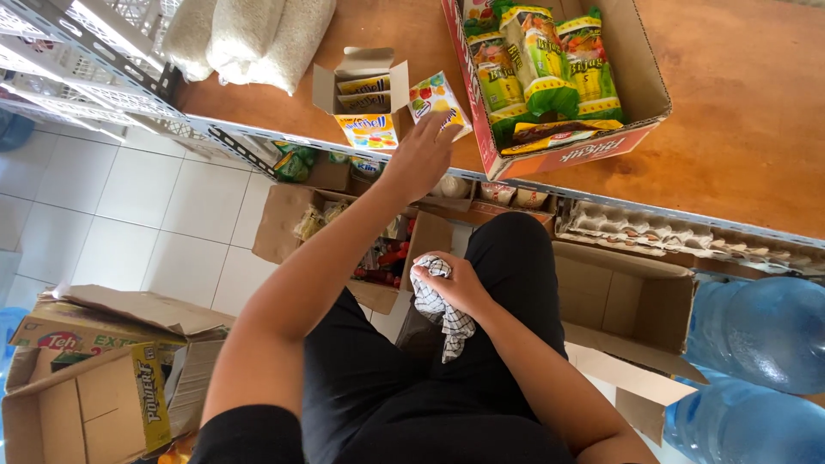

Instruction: The person wipes grocery packets clean with a cloth, then places them into boxes, and wipes the boxes clean before placing them on a shelf.

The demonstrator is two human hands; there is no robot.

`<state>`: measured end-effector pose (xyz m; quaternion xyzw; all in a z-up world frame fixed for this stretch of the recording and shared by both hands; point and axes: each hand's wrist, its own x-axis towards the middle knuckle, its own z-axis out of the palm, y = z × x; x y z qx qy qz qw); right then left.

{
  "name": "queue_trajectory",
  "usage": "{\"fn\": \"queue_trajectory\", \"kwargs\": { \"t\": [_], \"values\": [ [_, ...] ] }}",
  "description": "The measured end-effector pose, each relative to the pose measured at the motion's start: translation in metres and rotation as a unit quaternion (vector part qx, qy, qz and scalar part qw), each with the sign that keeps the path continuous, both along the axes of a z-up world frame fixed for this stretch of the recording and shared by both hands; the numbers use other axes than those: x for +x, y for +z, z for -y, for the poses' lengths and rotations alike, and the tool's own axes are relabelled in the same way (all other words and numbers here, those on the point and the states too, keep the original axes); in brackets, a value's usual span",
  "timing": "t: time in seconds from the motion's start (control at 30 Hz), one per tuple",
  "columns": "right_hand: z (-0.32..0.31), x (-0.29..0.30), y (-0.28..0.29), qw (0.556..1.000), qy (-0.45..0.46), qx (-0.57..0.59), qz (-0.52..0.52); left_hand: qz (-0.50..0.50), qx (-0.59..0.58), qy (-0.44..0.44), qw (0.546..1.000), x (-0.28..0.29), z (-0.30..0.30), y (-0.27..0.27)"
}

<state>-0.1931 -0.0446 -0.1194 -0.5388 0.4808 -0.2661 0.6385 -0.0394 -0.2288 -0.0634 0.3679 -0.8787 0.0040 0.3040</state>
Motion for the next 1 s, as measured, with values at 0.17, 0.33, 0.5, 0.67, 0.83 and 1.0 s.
{"fn": "queue_trajectory", "kwargs": {
  "t": [0.17,0.33,0.5,0.67,0.83,1.0],
  "values": [
    [0.002,-0.001,-0.004,0.999,-0.010,0.007,0.033,0.085,0.108,0.174,0.975,-0.011,0.032,-0.032],
    [0.004,-0.001,-0.002,0.999,0.007,0.031,-0.009,0.108,0.133,0.191,0.967,-0.018,0.044,-0.059],
    [0.005,-0.002,-0.006,1.000,0.007,0.016,0.015,0.188,0.017,0.205,0.961,-0.012,0.053,-0.101],
    [0.003,-0.003,-0.018,1.000,-0.009,0.004,0.009,-0.024,-0.033,0.200,0.979,-0.006,0.013,-0.028],
    [0.014,-0.013,-0.014,0.988,-0.124,0.093,0.021,-0.261,0.139,0.253,0.921,0.019,-0.090,0.039],
    [0.020,-0.019,0.059,0.875,-0.258,0.251,0.324,-0.609,0.326,0.154,0.707,0.033,-0.167,0.017]
  ]
}}
